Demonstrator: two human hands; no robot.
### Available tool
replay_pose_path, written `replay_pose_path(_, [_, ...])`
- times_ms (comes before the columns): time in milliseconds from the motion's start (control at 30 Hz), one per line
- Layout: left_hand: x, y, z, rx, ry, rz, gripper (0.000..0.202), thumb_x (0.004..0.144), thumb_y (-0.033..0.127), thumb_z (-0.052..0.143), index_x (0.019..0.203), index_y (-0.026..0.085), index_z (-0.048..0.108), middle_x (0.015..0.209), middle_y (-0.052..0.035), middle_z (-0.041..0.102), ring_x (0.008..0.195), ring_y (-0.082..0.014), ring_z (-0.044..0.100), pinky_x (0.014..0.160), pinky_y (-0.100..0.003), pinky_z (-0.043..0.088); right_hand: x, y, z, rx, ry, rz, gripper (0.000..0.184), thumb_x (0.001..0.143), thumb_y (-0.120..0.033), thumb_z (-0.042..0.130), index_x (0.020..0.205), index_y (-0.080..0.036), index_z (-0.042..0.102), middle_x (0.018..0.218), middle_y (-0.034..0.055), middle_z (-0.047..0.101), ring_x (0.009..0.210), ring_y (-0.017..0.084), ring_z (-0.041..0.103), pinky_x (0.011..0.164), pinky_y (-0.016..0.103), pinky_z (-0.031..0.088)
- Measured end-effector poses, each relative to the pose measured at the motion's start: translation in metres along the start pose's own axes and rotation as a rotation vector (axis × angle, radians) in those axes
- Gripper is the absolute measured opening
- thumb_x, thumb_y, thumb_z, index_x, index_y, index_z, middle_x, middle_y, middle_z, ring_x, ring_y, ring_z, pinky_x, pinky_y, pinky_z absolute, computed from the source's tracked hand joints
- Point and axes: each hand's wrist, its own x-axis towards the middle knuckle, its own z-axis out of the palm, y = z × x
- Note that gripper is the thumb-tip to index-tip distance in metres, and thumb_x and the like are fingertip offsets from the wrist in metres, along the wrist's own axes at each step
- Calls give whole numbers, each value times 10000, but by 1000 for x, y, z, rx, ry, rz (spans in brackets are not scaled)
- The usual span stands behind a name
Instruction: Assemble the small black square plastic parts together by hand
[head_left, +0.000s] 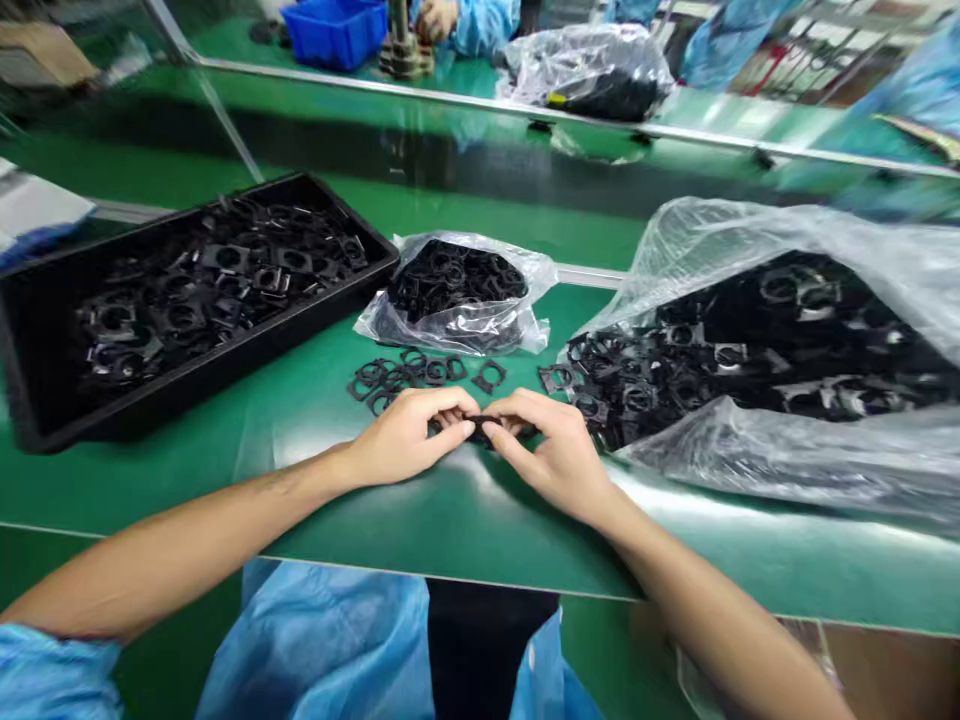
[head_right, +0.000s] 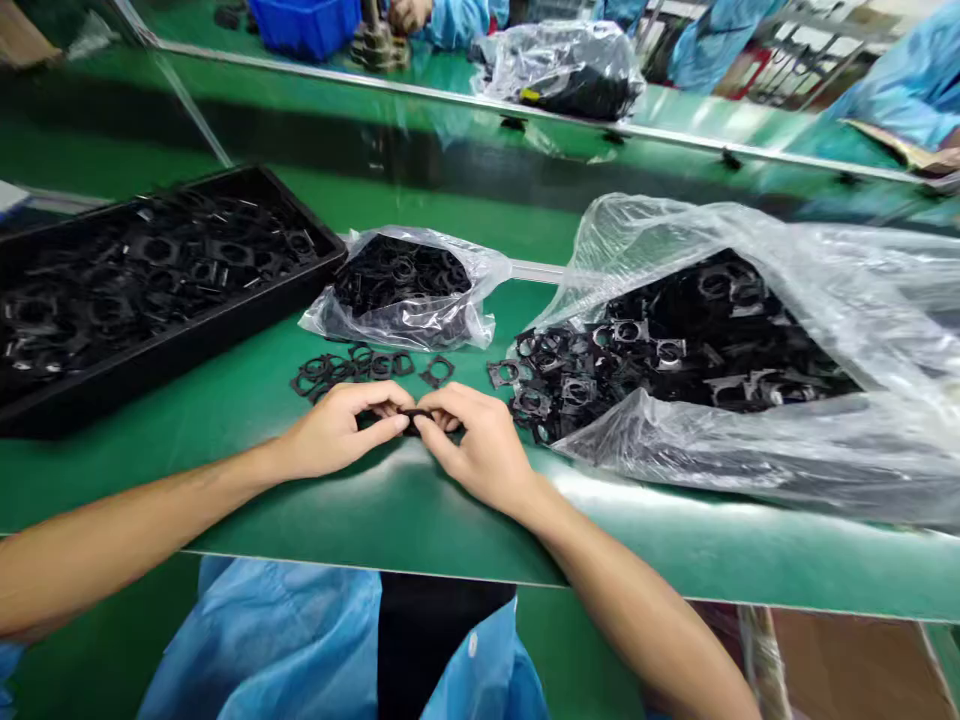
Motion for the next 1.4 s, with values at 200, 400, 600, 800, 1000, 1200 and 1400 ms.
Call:
replay_pose_path(200, [2,-3,3,-190,94,-56,97,865,232,650,878,150,700,742,6,685,686,-111,629,677,-202,521,1,-2,-2,183,15,168,78,912,-207,643,882,-177,709,782,28,699,687,143,643,661,247,529])
replay_pose_path(400, [2,0,1,-357,82,-107,117,834,237,693,895,139,709,769,-18,723,696,-132,685,685,-221,559,1,1,-1,456,37,331,166,856,-337,746,875,-172,745,803,39,738,709,164,687,672,263,568])
replay_pose_path(600, [0,6,-1,-402,54,-93,85,849,210,697,887,136,713,726,-9,711,659,-122,689,661,-206,560,3,-3,-6,447,82,320,222,807,-390,816,770,-174,783,785,47,724,679,148,662,648,263,557])
replay_pose_path(800, [3,-4,4,-347,136,-60,120,860,250,713,897,138,736,779,-36,764,704,-150,725,681,-225,583,9,11,-4,719,-2,515,384,643,-484,920,798,-169,763,694,17,718,623,147,665,620,277,573])
replay_pose_path(1000, [0,-2,2,-5,292,216,94,901,194,696,956,161,765,889,-54,781,802,-150,723,772,-247,578,7,5,-7,588,60,372,275,742,-439,874,830,-190,796,863,49,719,713,150,662,664,284,593])
replay_pose_path(1200, [-2,0,1,137,347,435,70,899,154,712,957,160,750,884,-51,773,813,-138,715,779,-244,574,6,5,-9,438,89,223,152,834,-378,815,852,-227,829,895,63,720,803,178,669,744,319,591])
replay_pose_path(1400, [-1,-1,0,115,341,420,65,907,158,705,946,160,758,883,-54,775,811,-138,716,781,-243,575,4,3,-9,403,93,237,156,841,-365,808,880,-217,833,816,48,709,726,161,656,693,301,580])
